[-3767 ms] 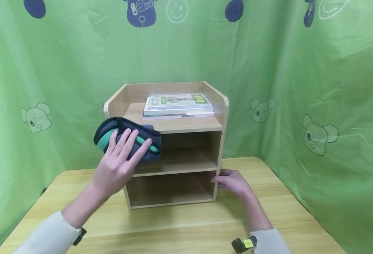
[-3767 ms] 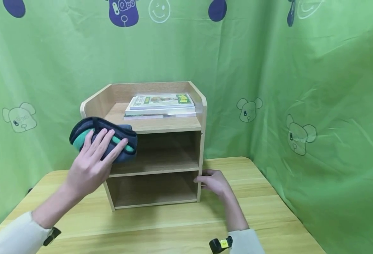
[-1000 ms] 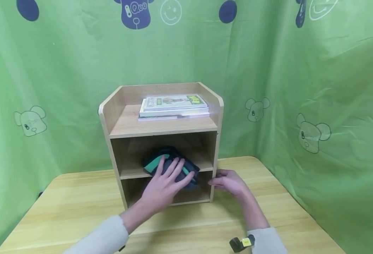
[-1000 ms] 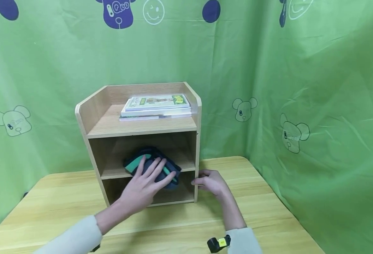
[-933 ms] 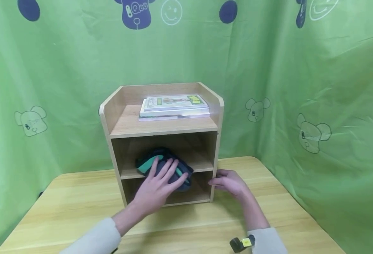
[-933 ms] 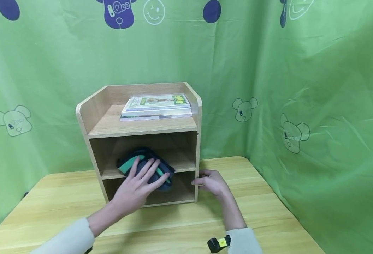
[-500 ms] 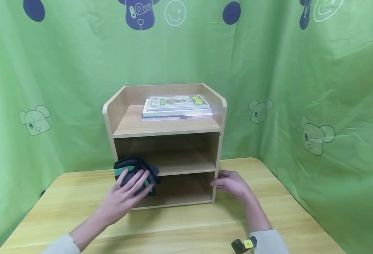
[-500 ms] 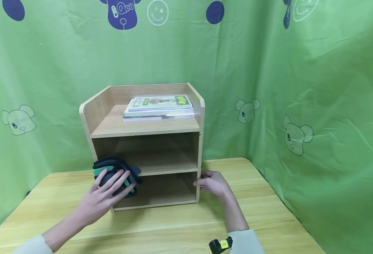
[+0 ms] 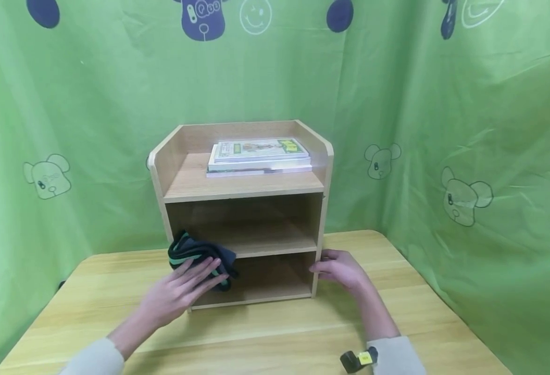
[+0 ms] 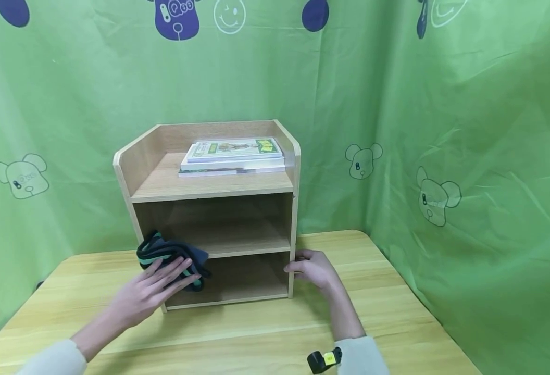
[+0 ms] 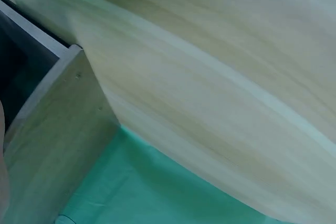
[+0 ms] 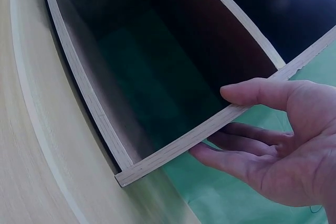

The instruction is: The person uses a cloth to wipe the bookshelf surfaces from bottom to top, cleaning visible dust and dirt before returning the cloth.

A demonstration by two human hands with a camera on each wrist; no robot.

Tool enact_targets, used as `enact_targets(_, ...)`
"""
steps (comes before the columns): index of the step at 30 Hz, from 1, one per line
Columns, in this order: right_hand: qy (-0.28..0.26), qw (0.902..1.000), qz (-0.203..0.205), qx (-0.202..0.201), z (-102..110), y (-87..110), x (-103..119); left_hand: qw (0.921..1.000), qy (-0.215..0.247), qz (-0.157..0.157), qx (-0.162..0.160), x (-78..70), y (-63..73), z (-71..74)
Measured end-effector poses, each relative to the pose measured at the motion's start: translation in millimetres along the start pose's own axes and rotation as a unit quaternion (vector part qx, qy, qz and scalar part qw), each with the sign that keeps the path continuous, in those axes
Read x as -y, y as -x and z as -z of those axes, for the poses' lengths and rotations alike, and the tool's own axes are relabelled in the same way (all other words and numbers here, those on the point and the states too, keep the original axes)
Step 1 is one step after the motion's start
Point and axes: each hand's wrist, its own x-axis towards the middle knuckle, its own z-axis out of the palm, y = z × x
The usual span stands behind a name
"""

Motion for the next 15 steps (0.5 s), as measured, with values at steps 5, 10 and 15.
enact_targets(5,-0.002,1.0000,-0.001,-0.001,0.1,0.3,0.9,0.9998,0.020,0.001,-0.006,-8.9,-23.9,-14.4)
enact_targets(10,0.003,1.0000,0.003,-0.005,0.8,0.3,1.0,0.9996,0.019,-0.002,-0.021,-21.0,-53.3,-27.3)
enact_targets(15,0.011,0.9999,0.004,-0.008,-1.8,1.1,0.9,0.9999,0.004,0.008,-0.014,-40.1,-90.8,-36.5)
